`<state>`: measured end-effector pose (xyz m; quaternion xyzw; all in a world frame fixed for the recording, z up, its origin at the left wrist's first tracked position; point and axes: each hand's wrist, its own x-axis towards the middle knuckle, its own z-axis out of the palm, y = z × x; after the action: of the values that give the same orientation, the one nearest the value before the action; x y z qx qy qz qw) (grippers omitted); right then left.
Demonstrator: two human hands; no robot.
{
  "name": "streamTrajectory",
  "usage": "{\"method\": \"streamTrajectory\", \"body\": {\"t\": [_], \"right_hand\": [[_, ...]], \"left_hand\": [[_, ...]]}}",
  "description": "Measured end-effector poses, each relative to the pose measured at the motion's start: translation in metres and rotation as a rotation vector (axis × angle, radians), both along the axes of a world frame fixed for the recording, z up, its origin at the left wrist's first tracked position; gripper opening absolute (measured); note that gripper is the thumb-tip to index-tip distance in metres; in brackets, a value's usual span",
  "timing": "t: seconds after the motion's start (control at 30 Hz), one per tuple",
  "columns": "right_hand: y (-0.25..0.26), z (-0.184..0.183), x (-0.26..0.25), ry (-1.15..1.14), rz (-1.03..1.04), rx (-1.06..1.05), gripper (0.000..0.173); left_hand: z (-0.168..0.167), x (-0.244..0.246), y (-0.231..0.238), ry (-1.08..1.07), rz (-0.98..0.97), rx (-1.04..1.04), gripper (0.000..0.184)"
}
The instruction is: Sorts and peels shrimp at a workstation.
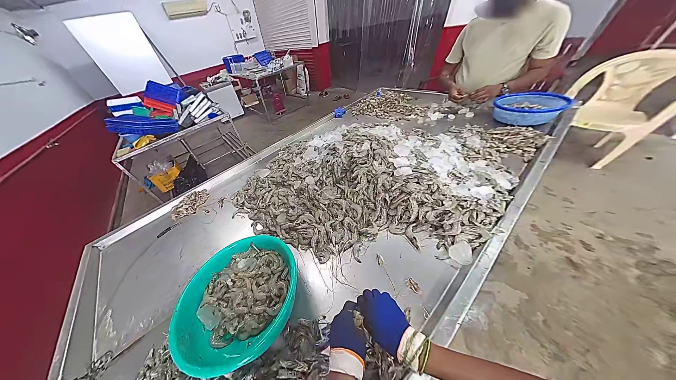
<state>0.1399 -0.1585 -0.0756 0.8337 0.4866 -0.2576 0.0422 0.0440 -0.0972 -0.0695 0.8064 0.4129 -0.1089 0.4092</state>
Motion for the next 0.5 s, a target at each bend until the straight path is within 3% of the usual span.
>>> {"method": "streamTrajectory", "body": {"t": [0.1,0.2,0.27,0.4,0.5], "right_hand": [[0.001,-0.006,0.023,-0.108,0.083,0.033,0.018],[0.019,-0.009,0.084,-0.063,0.035,0.043,0.026],[0.048,-0.009,0.122,-0.105,0.004,0.158,0.027],[0.096,-0.04,0.164,-0.224,0.023,0.239,0.03],[0.082,-0.062,0.14,-0.196,-0.03,0.207,0.037]], "left_hand": [[-0.008,-0.003,0.009,-0.087,-0.027,-0.092,0.033],[-0.02,-0.016,0.018,-0.372,0.082,-0.263,0.028],[-0.022,-0.02,0.022,-0.484,0.138,-0.381,0.033],[-0.016,-0.017,0.016,-0.496,0.258,-0.217,0.023],[-0.022,-0.02,0.015,-0.543,0.288,-0.12,0.028]]}}
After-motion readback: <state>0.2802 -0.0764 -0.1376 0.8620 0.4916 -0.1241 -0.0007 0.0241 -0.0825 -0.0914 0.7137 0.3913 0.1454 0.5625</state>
